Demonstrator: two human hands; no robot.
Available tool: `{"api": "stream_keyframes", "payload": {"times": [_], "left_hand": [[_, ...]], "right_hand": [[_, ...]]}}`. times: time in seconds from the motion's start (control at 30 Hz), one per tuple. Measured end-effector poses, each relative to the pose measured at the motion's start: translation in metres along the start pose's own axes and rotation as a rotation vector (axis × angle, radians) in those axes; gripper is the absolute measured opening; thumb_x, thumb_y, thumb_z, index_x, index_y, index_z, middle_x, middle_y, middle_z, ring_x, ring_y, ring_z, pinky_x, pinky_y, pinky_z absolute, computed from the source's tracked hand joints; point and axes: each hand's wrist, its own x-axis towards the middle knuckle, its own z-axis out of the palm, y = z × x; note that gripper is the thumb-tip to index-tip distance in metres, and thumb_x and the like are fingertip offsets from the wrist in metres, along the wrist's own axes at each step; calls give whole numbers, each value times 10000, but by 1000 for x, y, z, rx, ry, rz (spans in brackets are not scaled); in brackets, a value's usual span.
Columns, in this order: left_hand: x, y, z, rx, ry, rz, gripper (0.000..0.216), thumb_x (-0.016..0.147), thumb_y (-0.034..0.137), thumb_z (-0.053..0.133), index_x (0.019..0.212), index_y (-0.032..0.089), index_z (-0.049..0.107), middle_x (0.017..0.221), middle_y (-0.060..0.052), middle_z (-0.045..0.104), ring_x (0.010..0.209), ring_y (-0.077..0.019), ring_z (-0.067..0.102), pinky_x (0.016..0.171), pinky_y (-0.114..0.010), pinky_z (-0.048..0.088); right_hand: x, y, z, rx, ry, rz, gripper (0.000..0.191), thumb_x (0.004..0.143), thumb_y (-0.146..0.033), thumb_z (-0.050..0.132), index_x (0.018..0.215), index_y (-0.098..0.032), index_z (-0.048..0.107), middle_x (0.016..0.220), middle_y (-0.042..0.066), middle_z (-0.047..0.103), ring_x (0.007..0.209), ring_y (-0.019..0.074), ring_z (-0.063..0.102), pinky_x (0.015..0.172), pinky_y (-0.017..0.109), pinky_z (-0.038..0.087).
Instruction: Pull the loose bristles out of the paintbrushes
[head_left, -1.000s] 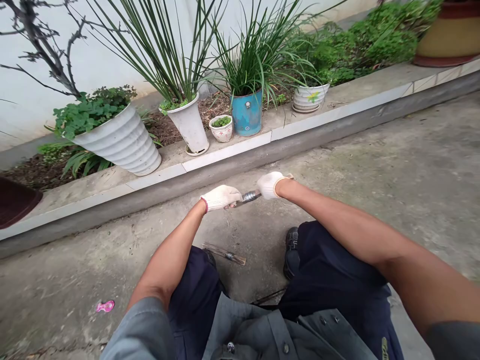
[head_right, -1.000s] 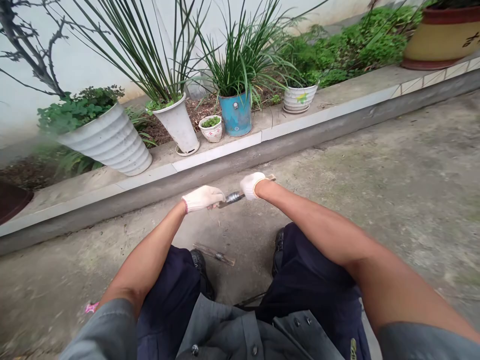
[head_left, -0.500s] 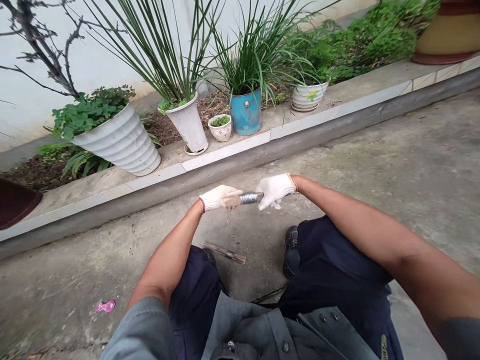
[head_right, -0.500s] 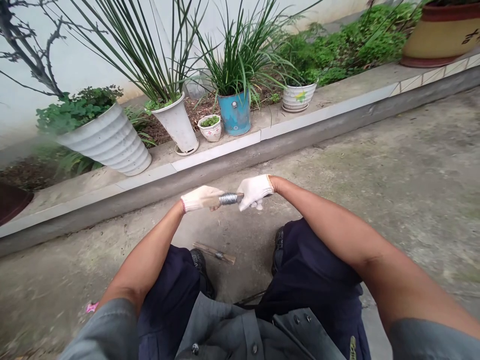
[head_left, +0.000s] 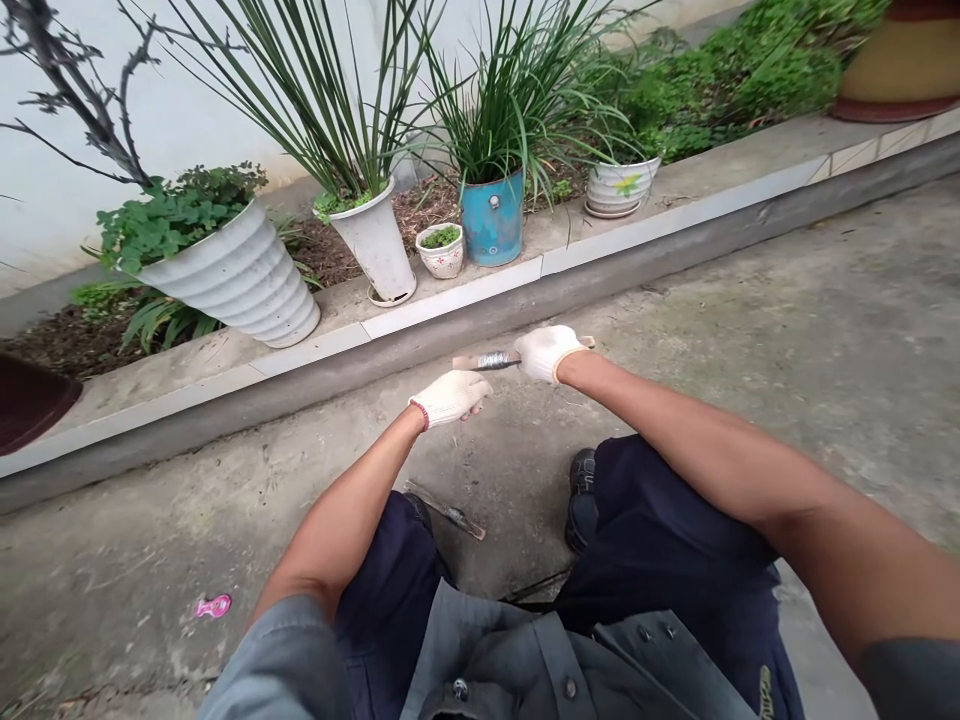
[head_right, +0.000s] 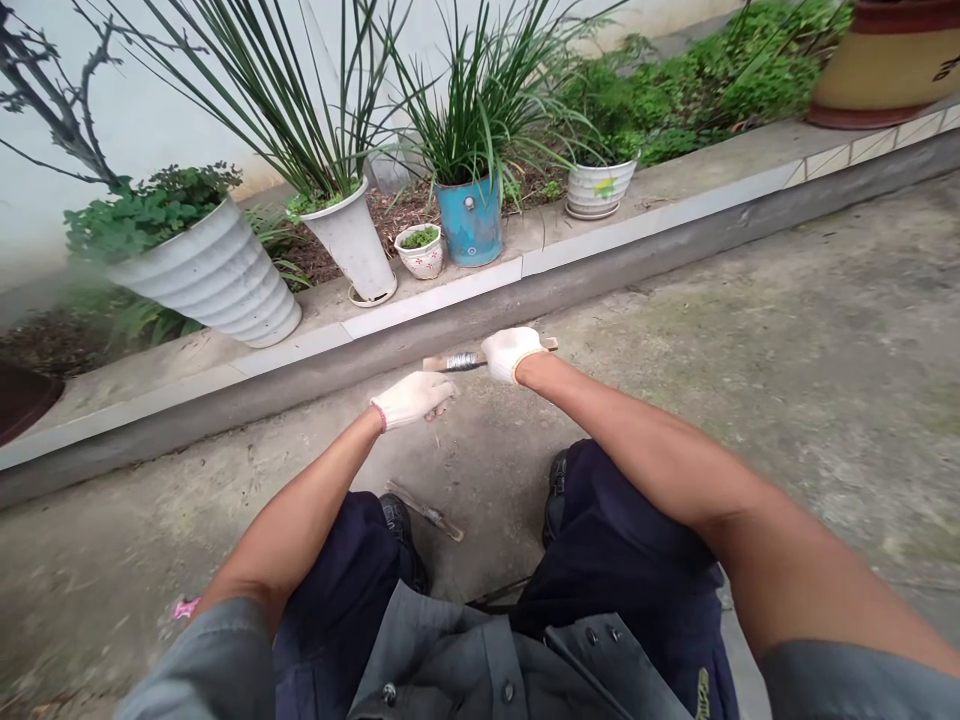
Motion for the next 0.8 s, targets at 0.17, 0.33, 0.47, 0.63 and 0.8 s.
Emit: {"api": "stream_keyframes", "payload": {"times": [0.17, 0.33, 0.47, 0.63, 0.8], "left_hand": [[-4, 3, -4, 270, -2, 99, 288, 924, 327, 500, 716, 191, 647, 657, -10, 660, 555, -135, 563, 527, -239, 383], [-10, -2, -10, 87, -93, 82, 228, 901, 371, 593, 840, 186, 712, 684, 11, 682, 549, -120, 572, 543, -224, 419], [-8, -10, -17, -211, -82, 121, 349, 917, 488, 628, 883, 148, 697, 732, -34, 697, 592, -127, 620, 566, -224, 467], [-6, -6, -17, -365, -37, 121, 373, 987, 467, 540, 942, 125, 682, 775, -72, 710, 581, -115, 637, 600, -237, 527], [-7, -1, -8, -212, -50, 79, 278, 959, 365, 523, 966, 146, 694, 742, -26, 692, 542, -103, 608, 555, -216, 495]], "right_hand": [[-17, -11, 11, -121, -209, -229, 383, 696, -211, 728, 1055, -104, 809, 986, 228, 770, 958, 347, 743, 808, 401, 543], [-39, 3, 6, 213, -540, -439, 342, 663, -403, 783, 893, -151, 772, 710, 64, 722, 683, 210, 682, 623, 292, 491], [-43, 17, -7, 447, -451, -448, 389, 745, -534, 727, 869, -165, 722, 668, 31, 698, 575, 137, 617, 548, 230, 429], [-24, 21, -18, 547, -69, -271, 406, 843, -564, 631, 940, -176, 703, 716, 40, 716, 637, 150, 640, 588, 228, 424], [-3, 24, -16, 272, 100, -48, 411, 855, -538, 607, 1025, -195, 756, 953, 124, 764, 855, 249, 702, 687, 284, 459]]}}
